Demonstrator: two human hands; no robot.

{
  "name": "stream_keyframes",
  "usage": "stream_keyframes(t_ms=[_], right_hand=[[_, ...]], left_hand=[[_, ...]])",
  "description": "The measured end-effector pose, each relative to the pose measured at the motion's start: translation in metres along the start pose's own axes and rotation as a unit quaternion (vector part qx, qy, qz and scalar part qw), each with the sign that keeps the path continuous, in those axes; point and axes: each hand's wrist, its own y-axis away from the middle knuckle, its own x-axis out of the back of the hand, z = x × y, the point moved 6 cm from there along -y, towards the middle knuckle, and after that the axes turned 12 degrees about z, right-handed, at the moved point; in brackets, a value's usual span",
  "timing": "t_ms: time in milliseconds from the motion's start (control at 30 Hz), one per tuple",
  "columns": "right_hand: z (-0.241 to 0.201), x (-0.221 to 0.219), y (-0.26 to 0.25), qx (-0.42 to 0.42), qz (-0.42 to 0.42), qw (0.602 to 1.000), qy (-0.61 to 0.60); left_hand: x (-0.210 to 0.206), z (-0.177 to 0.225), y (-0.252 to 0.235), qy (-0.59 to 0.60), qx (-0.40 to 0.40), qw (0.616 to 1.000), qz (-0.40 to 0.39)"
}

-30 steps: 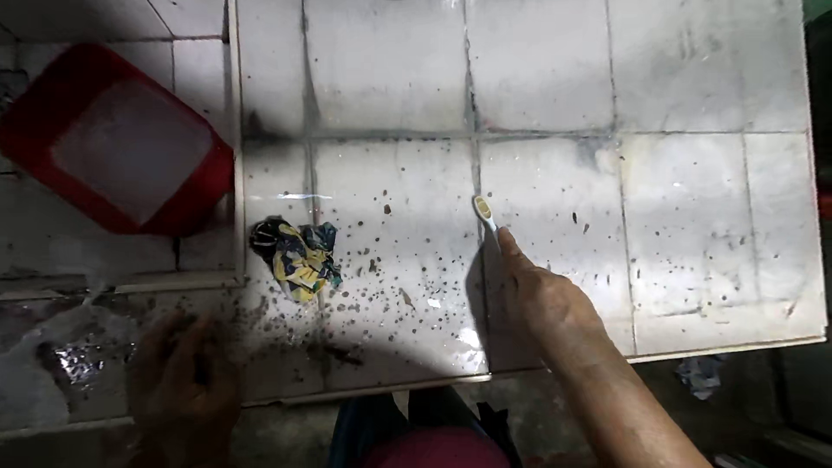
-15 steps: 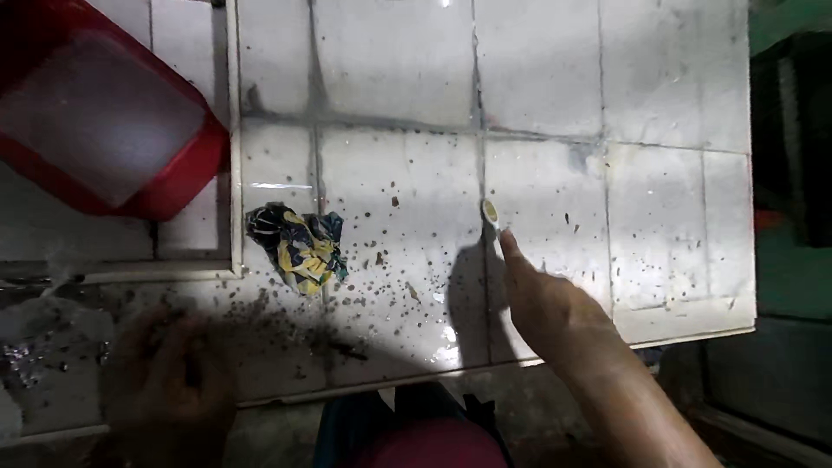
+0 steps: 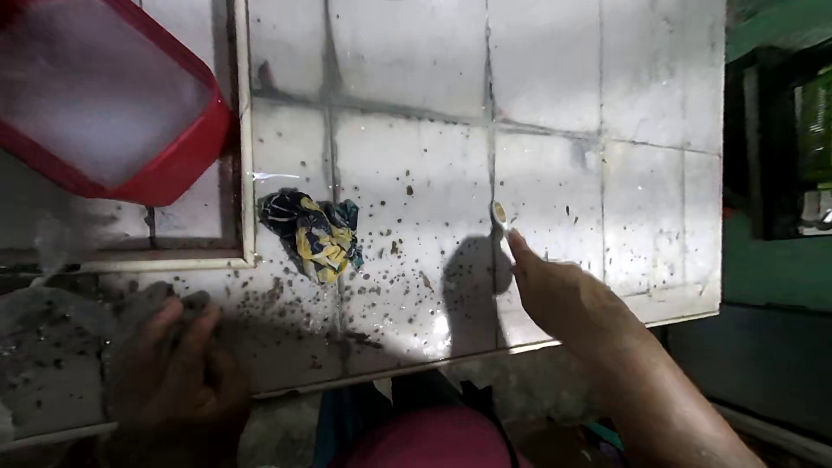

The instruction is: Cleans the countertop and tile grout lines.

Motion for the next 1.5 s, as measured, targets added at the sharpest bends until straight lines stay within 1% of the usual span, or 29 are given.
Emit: stream_keyframes(t_ms=[67, 100, 167, 233, 300, 400, 467, 500, 567, 633, 667, 733, 867, 933, 967, 1033, 1133, 1200, 1333, 1500], right_hand=[[-0.008, 0.014, -0.024, -0.015, -0.032, 0.999, -0.009], [-0.011, 0.020, -0.029, -0.021, -0.035, 0.999, -0.015], [-0.012, 0.019, -0.020, -0.017, -0.027, 0.999, -0.009], [-0.006, 0.007, 0.000, -0.005, -0.007, 1.000, 0.003], [-0.002, -0.001, 0.005, -0.012, -0.022, 1.000, 0.010], [-0.011, 0.014, -0.025, -0.018, -0.033, 0.999, -0.004], [-0.017, 0.023, -0.040, -0.017, -0.025, 0.999, -0.018], [-0.017, 0.023, -0.036, -0.009, -0.017, 1.000, -0.018], [-0.013, 0.013, -0.012, 0.007, 0.001, 1.000, -0.018], [-0.006, -0.004, 0.012, 0.009, -0.004, 1.000, -0.018], [-0.004, -0.008, 0.015, 0.009, -0.005, 1.000, -0.023], [-0.007, -0.002, -0.002, 0.004, -0.006, 0.999, -0.034], [-0.021, 0.021, -0.063, -0.007, 0.018, 0.997, -0.076], [-0.020, 0.023, -0.074, 0.000, 0.037, 0.993, -0.111], [-0.017, 0.021, -0.072, 0.003, 0.047, 0.991, -0.122], [-0.011, 0.009, -0.048, 0.005, 0.052, 0.992, -0.118], [0.002, -0.018, 0.002, -0.018, 0.015, 0.994, -0.108], [0.008, -0.028, 0.020, -0.020, -0.007, 0.994, -0.105], [0.016, -0.024, 0.020, 0.000, -0.005, 0.993, -0.116], [0.032, -0.029, 0.016, 0.004, 0.034, 0.988, -0.151]], left_hand=[[-0.001, 0.000, 0.001, 0.003, -0.001, 1.000, 0.006], [0.000, 0.001, 0.002, 0.003, 0.004, 1.000, 0.005], [0.001, 0.003, 0.002, 0.001, 0.011, 1.000, 0.003], [0.001, 0.003, -0.001, -0.008, 0.006, 1.000, 0.011], [0.001, 0.003, 0.001, -0.014, -0.002, 1.000, 0.017], [0.001, 0.005, 0.001, -0.011, 0.000, 1.000, 0.015], [0.001, 0.004, 0.001, -0.005, 0.008, 1.000, 0.012], [0.002, 0.003, 0.000, -0.007, 0.007, 1.000, 0.013], [0.001, 0.003, -0.002, -0.010, -0.002, 1.000, 0.008], [0.000, 0.002, -0.001, -0.012, -0.005, 1.000, 0.006], [0.000, 0.001, 0.000, -0.012, -0.007, 1.000, 0.012], [0.000, 0.004, -0.001, -0.014, -0.011, 0.999, 0.028], [0.002, 0.004, 0.001, -0.008, -0.004, 0.999, 0.039], [0.002, 0.003, 0.001, -0.011, -0.012, 0.999, 0.035], [0.003, 0.004, 0.000, -0.012, -0.019, 0.999, 0.034], [0.002, 0.005, -0.001, -0.013, -0.024, 0.999, 0.034], [0.000, 0.006, -0.004, -0.034, -0.006, 0.999, 0.028], [0.000, 0.007, -0.005, -0.034, 0.000, 0.999, 0.026], [-0.001, 0.007, -0.005, -0.037, -0.010, 0.998, 0.041], [-0.001, 0.006, -0.004, -0.046, -0.037, 0.998, 0.037]])
